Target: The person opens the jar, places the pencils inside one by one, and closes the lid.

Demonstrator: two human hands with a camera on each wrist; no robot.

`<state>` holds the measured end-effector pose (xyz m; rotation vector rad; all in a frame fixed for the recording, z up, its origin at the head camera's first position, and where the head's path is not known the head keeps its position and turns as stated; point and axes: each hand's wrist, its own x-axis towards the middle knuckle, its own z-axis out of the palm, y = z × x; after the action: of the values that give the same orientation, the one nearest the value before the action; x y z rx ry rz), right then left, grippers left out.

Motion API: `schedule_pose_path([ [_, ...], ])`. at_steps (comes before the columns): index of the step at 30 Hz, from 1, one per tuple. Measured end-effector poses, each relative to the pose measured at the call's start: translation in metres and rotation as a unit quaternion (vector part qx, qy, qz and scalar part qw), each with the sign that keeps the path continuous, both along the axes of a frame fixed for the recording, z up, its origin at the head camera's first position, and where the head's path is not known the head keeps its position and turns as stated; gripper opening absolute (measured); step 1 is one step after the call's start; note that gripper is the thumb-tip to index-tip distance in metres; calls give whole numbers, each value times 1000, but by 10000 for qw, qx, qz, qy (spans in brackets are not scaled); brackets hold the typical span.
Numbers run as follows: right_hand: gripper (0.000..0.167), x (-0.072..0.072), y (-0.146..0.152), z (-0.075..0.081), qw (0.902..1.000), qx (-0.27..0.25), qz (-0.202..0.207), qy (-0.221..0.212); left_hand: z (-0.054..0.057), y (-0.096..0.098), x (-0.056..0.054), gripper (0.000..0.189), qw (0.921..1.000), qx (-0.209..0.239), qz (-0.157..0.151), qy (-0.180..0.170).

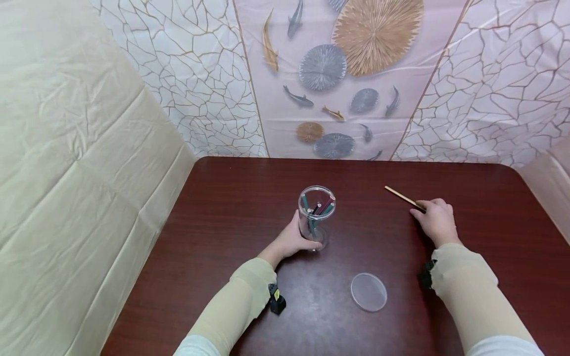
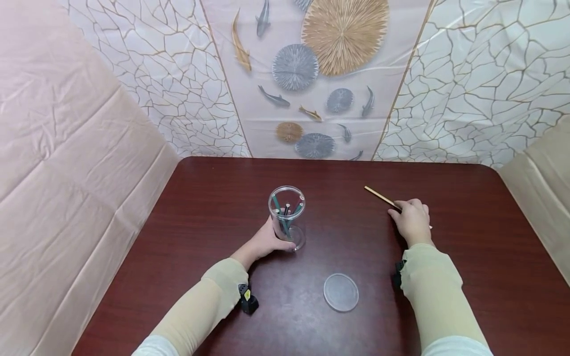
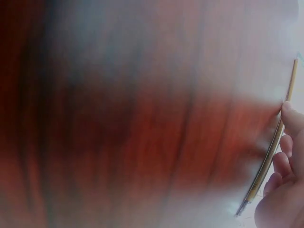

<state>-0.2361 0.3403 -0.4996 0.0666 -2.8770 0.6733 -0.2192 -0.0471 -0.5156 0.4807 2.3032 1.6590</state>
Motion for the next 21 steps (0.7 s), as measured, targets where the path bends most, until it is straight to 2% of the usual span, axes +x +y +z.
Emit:
schedule_pose_path([
  [7, 19, 0, 1, 2, 9998, 147, 103, -8, 2, 3, -1, 90, 9999, 159, -42, -33],
  [11, 18, 2, -1, 6, 9999, 67, 86, 2, 1, 3, 0, 90, 9998, 196, -55, -87],
  [16, 30, 2, -10, 21, 9985, -482, -270, 3, 1, 2, 1, 90, 9999, 118, -7, -39],
  [21, 38, 2, -27, 44, 9898, -1175, -774, 234, 0, 1, 1, 90, 10000, 92, 32, -15],
])
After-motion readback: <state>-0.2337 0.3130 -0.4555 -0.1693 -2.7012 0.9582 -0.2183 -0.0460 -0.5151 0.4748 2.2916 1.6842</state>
